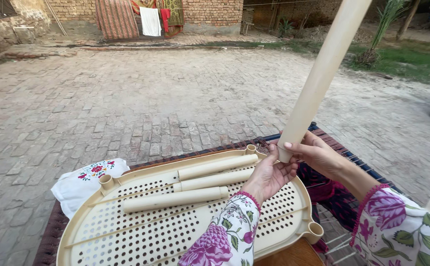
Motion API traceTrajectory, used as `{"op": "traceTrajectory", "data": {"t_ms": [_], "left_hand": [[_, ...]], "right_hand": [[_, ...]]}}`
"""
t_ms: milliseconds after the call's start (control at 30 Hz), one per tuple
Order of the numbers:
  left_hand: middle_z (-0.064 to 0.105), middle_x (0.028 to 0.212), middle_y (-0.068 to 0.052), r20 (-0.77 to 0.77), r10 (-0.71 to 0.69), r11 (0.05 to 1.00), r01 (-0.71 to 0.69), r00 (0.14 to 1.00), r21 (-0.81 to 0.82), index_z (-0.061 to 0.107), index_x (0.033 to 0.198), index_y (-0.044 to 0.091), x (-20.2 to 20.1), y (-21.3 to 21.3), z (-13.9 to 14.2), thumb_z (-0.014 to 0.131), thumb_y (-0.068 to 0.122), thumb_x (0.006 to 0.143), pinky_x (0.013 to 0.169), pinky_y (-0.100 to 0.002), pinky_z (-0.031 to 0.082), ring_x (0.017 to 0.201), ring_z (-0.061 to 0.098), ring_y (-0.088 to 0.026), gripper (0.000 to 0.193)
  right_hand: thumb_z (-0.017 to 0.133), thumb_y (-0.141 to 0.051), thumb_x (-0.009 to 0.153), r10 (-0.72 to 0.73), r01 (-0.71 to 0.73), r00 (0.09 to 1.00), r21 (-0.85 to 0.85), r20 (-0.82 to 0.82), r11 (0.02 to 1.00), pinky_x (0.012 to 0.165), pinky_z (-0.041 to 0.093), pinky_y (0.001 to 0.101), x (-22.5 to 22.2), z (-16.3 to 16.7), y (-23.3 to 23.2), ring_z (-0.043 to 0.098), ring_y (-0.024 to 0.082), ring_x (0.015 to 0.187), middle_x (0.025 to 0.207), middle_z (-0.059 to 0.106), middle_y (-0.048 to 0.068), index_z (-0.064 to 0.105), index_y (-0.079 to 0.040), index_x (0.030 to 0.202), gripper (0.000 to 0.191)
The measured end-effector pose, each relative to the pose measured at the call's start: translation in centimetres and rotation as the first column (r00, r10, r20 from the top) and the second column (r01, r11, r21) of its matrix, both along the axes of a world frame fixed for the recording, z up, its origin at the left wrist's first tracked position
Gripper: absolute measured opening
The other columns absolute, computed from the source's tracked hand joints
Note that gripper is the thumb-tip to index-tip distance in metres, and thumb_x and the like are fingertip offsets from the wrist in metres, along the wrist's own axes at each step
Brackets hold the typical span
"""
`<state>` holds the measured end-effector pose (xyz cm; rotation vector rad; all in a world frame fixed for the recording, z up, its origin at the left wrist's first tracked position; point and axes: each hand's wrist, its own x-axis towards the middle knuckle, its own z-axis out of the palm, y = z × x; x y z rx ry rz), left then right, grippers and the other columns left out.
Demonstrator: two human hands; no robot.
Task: The person assembles a small plastic table by attaching cylindrical plastic legs to a perforated oval tabletop resting on a cushioned cot. They press and twist each leg into its socket, then flip the table upright and set it on the ground next to a second finished table.
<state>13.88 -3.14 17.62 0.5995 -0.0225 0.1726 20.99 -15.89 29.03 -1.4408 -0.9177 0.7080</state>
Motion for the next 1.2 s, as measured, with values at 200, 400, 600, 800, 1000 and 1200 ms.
{"op": "traceTrajectory", "data": {"t_ms": [200, 400, 600, 800, 1000, 1200], "left_hand": [[0.062, 0.102, -0.011, -0.075, 0.002, 0.997, 0.004, 0.997, 0.073, 0.052, 0.124, 0.0, -2.1, -4.6, 1.3, 0.033, 0.065, 0.109, 0.086, -0.041, 0.058, 0.096, 0.066, -0.024, 0.07], [0.054, 0.143, -0.02, -0.467, 0.268, 0.743, 0.128, 0.843, 0.657, 0.018, 0.16, 0.012, -9.6, -6.9, 0.7, 0.032, 0.073, 0.094, 0.109, -0.049, 0.044, 0.132, 0.052, -0.029, 0.091], [0.059, 0.144, -0.021, -0.431, 0.607, 0.419, 0.192, 0.667, 0.887, 0.035, 0.155, 0.005, -13.6, -4.0, -5.6, 0.041, 0.068, 0.094, 0.116, -0.043, 0.042, 0.136, 0.056, -0.03, 0.088], [0.034, 0.163, -0.008, -0.196, 0.661, -0.169, 0.398, 0.725, 0.902, 0.043, 0.151, 0.016, -13.7, 0.9, -14.0, 0.046, 0.055, 0.099, 0.125, -0.045, 0.024, 0.154, 0.026, -0.026, 0.065], [0.027, 0.166, -0.007, -0.036, 0.343, -0.507, 0.217, 0.939, 0.834, 0.045, 0.15, 0.022, -13.0, 2.7, -21.1, 0.05, 0.051, 0.096, 0.123, -0.047, 0.014, 0.154, 0.02, -0.027, 0.061], [0.023, 0.166, -0.002, 0.01, 0.386, -0.586, 0.237, 0.922, 0.775, 0.038, 0.154, 0.027, -13.4, 2.0, -23.1, 0.028, 0.054, 0.102, 0.123, -0.051, 0.009, 0.153, 0.019, -0.022, 0.059]], "right_hand": [[0.077, -0.026, 0.083, -0.031, 0.062, 0.966, -0.114, 0.255, 0.991, 0.104, 0.052, 0.0391, -0.1, -0.2, -4.2, 0.07, 0.023, 0.115, 0.119, 0.075, 0.015, 0.064, 0.0, 0.127, 0.052], [0.078, -0.027, 0.081, -0.165, 0.179, 0.98, -0.132, 0.11, 0.975, 0.107, 0.049, 0.0414, 0.5, -3.7, -7.8, 0.066, 0.025, 0.121, 0.123, 0.072, 0.015, 0.06, 0.0, 0.128, 0.057], [0.076, -0.027, 0.081, -0.265, 0.281, 0.959, -0.208, 0.099, 0.937, 0.107, 0.052, 0.0419, 3.1, -11.0, -8.6, 0.069, 0.027, 0.118, 0.123, 0.074, 0.017, 0.062, 0.003, 0.128, 0.057], [0.078, -0.021, 0.082, -0.354, 0.36, 0.933, -0.173, 0.069, 0.917, 0.105, 0.047, 0.0417, 4.5, -20.9, -8.1, 0.064, 0.023, 0.117, 0.121, 0.074, 0.016, 0.065, 0.001, 0.125, 0.051], [0.076, -0.02, 0.084, -0.472, 0.487, 0.874, -0.204, 0.119, 0.849, 0.103, 0.045, 0.0361, 2.7, -27.5, -8.3, 0.066, 0.019, 0.113, 0.117, 0.077, 0.009, 0.068, -0.003, 0.123, 0.043], [0.077, -0.019, 0.086, -0.506, 0.551, 0.81, -0.088, 0.298, 0.83, 0.095, 0.05, 0.0403, 0.1, -30.0, -9.0, 0.066, 0.022, 0.104, 0.11, 0.076, 0.012, 0.07, 0.0, 0.121, 0.041]]}}
